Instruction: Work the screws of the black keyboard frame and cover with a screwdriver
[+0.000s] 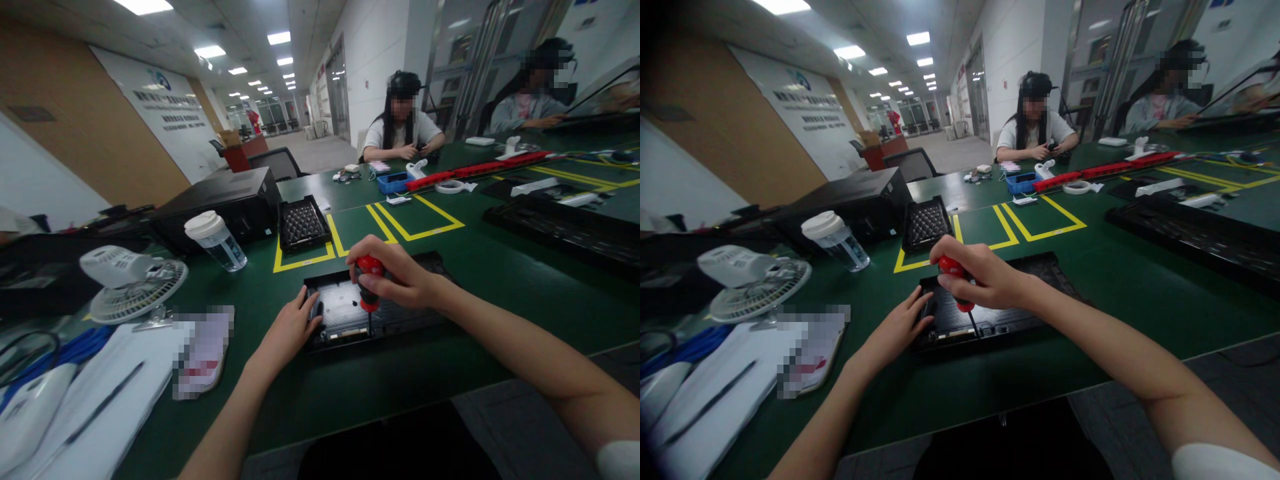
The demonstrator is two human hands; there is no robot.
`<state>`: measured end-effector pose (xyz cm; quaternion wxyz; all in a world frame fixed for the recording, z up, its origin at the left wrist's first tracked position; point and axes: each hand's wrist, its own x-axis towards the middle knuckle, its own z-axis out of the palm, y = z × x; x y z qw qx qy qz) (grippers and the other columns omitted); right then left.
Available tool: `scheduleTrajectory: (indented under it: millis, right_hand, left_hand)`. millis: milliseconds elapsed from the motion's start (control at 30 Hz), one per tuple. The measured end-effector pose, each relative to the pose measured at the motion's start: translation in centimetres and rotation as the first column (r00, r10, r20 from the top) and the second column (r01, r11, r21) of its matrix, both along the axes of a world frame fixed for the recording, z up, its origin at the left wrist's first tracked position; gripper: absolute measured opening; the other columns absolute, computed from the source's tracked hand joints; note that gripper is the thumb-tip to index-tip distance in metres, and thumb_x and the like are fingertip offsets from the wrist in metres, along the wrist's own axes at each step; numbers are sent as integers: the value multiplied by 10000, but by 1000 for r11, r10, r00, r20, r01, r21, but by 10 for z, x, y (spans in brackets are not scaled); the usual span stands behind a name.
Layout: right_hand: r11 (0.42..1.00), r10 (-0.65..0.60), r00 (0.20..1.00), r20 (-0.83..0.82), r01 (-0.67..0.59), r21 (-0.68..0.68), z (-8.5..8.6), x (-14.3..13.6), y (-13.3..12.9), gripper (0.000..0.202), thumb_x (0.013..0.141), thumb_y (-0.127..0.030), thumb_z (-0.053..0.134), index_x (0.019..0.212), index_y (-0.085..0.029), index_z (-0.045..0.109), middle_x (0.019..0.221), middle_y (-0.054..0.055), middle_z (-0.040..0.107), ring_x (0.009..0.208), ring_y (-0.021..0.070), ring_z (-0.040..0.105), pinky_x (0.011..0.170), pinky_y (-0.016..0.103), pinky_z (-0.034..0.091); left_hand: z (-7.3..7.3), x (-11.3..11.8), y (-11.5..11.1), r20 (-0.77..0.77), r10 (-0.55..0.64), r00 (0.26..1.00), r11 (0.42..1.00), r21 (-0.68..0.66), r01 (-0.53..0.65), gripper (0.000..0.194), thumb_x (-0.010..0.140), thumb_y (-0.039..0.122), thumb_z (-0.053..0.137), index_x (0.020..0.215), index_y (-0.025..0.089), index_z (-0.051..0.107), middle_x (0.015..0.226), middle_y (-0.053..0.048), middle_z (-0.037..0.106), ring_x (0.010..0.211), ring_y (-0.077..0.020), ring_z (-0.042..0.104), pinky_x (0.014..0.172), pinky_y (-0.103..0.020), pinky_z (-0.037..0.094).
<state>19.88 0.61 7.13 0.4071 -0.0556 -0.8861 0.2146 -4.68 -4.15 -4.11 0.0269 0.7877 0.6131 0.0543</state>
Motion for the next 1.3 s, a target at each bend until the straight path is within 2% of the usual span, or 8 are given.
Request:
scheduleTrajectory:
  millis: [167, 367, 600, 833, 1133, 1300]
  right_hand:
    - [999, -34, 998, 53, 31, 42, 2, 2, 5, 130, 854, -193, 473, 971, -144, 448, 705, -26, 507, 541, 50, 395, 540, 195, 341]
    - [982, -102, 995, -7, 102, 159, 1, 0, 7, 94, 818, -166, 510, 893, -163, 453, 661, -56, 466, 506, 38, 346, 502, 173, 311]
    - [957, -159, 985, -62, 169, 237, -1, -4, 5, 103, 804, -178, 507, 890, -182, 450, 621, -74, 380, 483, 45, 305, 460, 168, 274]
    - [935, -218, 971, -96, 236, 263, -1, -8, 2, 103, 802, -169, 505, 881, -185, 441, 575, -94, 312, 448, 44, 276, 446, 173, 246]
    - [916, -289, 952, -98, 305, 261, -2, -10, -2, 89, 815, -184, 493, 880, -191, 433, 601, -79, 355, 473, 55, 298, 459, 191, 253]
    - [900, -327, 939, -108, 344, 266, -1, -11, -6, 89, 815, -178, 491, 868, -190, 419, 596, -82, 317, 469, 53, 291, 460, 191, 248]
  left_hand:
    - [-2, -2, 1, 5, -1, 1000, 1000, 0, 1, 500, 904, 404, 411, 1365, 217, 365, 1492, -146, 261, 1267, -282, 435, 1013, -415, 380]
    - [-3, -2, 2, 11, -6, 1000, 1000, -9, 6, 508, 904, 403, 413, 1373, 218, 354, 1493, -152, 256, 1264, -285, 438, 1019, -424, 375]
    - [-3, 0, 0, 6, -2, 1000, 1000, 15, 2, 501, 902, 400, 419, 1365, 214, 365, 1487, -152, 270, 1267, -283, 435, 1014, -416, 383]
    - [-2, 1, 1, 8, 3, 1000, 1000, 15, -3, 498, 903, 390, 427, 1358, 193, 378, 1481, -166, 278, 1268, -284, 433, 1009, -406, 389]
    - [-1, 1, -1, 6, 4, 1000, 1000, 6, -4, 510, 905, 415, 412, 1367, 204, 370, 1484, -161, 272, 1268, -293, 431, 1004, -419, 395]
    - [1, 2, -1, 4, 11, 1000, 1000, 3, -11, 516, 904, 411, 417, 1374, 203, 364, 1484, -162, 271, 1269, -294, 430, 1007, -423, 393]
